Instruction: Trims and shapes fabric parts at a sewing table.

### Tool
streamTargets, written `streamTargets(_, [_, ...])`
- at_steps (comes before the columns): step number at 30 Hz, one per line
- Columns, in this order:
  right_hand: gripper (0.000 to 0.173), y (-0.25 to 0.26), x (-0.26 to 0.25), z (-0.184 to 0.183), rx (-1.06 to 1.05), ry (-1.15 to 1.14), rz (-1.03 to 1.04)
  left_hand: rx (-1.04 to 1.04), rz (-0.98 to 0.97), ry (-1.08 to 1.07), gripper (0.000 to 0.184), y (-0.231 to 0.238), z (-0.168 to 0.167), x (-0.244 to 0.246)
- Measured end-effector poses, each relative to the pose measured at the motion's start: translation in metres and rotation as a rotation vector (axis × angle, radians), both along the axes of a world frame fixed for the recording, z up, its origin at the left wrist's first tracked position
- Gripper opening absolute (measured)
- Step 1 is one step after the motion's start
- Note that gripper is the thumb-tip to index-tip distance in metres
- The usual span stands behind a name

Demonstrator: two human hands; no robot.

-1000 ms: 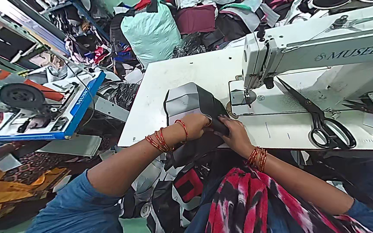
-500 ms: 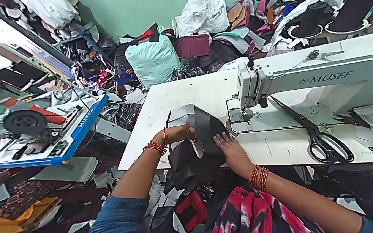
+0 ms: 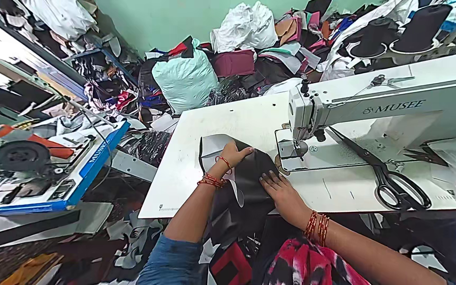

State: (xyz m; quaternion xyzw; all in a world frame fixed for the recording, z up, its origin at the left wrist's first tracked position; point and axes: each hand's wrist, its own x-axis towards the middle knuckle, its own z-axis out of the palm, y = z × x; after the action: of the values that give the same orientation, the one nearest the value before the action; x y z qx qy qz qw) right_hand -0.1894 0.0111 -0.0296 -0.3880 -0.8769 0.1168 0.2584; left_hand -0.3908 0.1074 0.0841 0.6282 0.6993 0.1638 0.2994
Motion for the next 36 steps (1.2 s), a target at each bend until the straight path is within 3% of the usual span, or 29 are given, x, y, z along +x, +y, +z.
streamTargets(2, [0.059, 0.000, -0.001, -0.001, 0.005, 0.000, -0.001, 0.067, 0.004, 0.017, 0.045, -0.004, -0.004, 0.000])
streamTargets(6, [0.060, 0.001, -0.001, -0.002, 0.022, 0.009, -0.003, 0.172, 0.022, -0.202, 0.026, -0.013, -0.015, 0.000])
streamTargets(10, [0.061, 0.001, 0.000, -0.002, 0.015, 0.001, 0.002, 0.138, 0.062, -0.430, 0.017, -0.015, -0.029, -0.009])
streamTargets(13, [0.063, 0.000, 0.001, -0.001, 0.000, -0.001, 0.002, 0.039, 0.148, -0.534, 0.022, -0.011, -0.040, -0.019])
streamTargets(16, [0.063, 0.000, 0.001, 0.000, -0.026, -0.014, 0.011, -0.050, 0.215, -0.388, 0.036, -0.001, -0.052, -0.027])
streamTargets(22, [0.062, 0.002, 0.003, 0.008, -0.132, -0.030, 0.018, -0.134, 0.144, 0.051, 0.051, 0.020, -0.041, -0.017])
streamTargets(26, [0.062, 0.006, 0.005, 0.020, -0.284, -0.092, 0.042, -0.079, 0.150, 0.103, 0.056, 0.019, -0.039, -0.028])
streamTargets(29, [0.063, 0.006, 0.005, 0.020, -0.229, -0.117, 0.046, 0.026, 0.199, 0.239, 0.067, -0.007, -0.014, -0.022])
streamTargets(31, [0.061, 0.005, 0.004, 0.017, -0.190, -0.112, 0.042, 0.207, 0.111, 0.339, 0.064, -0.026, 0.002, -0.009])
streamTargets(33, [0.060, 0.005, 0.005, 0.017, -0.192, -0.125, 0.041, 0.415, -0.211, 0.343, 0.033, -0.031, 0.003, -0.001])
streamTargets(34, [0.061, 0.005, 0.005, 0.018, -0.201, -0.135, 0.042, 0.431, -0.419, 0.307, 0.023, -0.028, 0.000, 0.002])
streamTargets(36, [0.061, 0.006, 0.005, 0.020, -0.226, -0.158, 0.044, 0.195, -0.701, 0.302, 0.028, -0.015, -0.008, 0.008])
